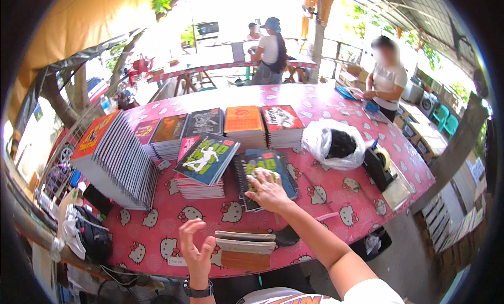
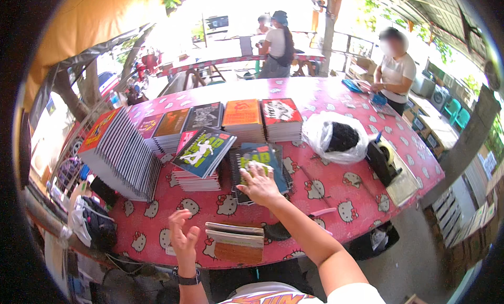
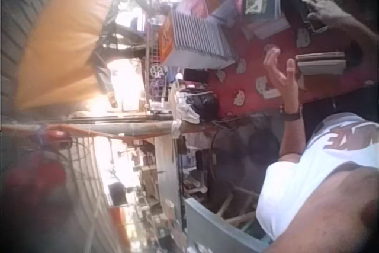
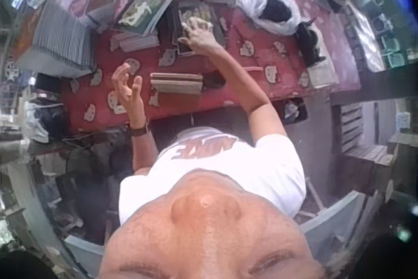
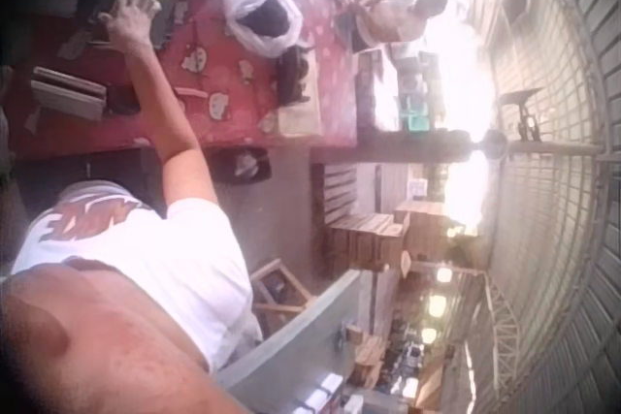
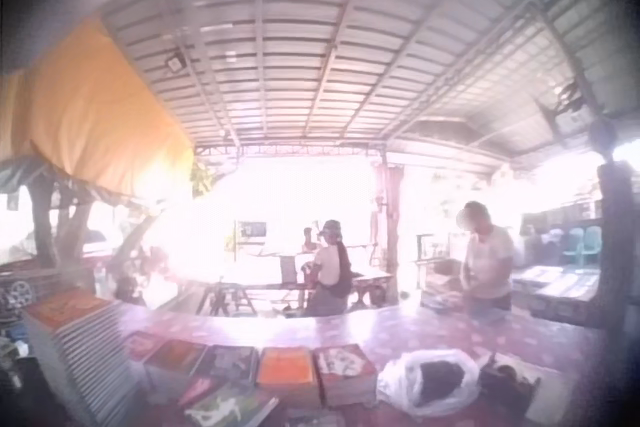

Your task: The person binds notebooks by threading a plastic coil through the pre-punched holes of a cover and stacked pages, then uses scissors to trim and bend the ends of the coil.

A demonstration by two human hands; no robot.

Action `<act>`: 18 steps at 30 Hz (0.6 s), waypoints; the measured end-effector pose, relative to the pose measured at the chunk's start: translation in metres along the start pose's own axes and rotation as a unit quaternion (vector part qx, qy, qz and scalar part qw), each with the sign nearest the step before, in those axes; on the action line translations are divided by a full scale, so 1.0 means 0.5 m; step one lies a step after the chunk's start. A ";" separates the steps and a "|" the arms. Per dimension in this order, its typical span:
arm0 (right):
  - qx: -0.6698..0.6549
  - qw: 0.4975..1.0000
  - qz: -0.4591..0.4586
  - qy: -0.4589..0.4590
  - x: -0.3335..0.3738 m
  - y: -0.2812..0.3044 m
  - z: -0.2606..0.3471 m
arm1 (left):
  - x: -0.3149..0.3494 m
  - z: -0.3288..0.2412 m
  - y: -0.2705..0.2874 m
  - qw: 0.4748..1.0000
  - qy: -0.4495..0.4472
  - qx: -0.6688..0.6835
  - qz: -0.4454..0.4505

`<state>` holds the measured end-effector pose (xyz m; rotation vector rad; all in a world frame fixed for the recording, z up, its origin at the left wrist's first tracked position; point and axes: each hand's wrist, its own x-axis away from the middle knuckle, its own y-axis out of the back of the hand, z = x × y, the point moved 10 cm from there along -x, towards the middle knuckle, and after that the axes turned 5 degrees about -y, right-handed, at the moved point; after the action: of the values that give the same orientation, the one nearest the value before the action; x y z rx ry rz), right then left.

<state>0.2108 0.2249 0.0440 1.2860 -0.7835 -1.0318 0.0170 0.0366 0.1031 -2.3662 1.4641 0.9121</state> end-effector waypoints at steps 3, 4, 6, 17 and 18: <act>-0.048 0.996 -0.071 0.035 -0.017 -0.013 -0.009 | 0.025 -0.012 -0.114 0.969 -0.061 -0.144 0.191; -0.079 0.990 -0.106 0.048 -0.021 0.001 -0.005 | 0.041 -0.020 -0.145 0.940 -0.099 -0.208 0.251; -0.149 0.957 -0.236 0.076 -0.002 0.053 -0.002 | 0.058 0.030 -0.156 0.942 -0.065 -0.182 0.273; -0.047 0.946 -0.196 -0.252 0.232 -0.051 -0.457 | -0.218 0.322 -0.026 0.983 0.108 -0.034 -0.145; -0.070 0.945 -0.193 -0.254 0.245 -0.051 -0.472 | -0.241 0.335 -0.035 0.974 0.126 -0.101 -0.157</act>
<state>0.4675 0.2013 -0.0263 1.0806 -0.8364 -1.7500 -0.0715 0.2138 0.0418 -2.8450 1.0620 0.7321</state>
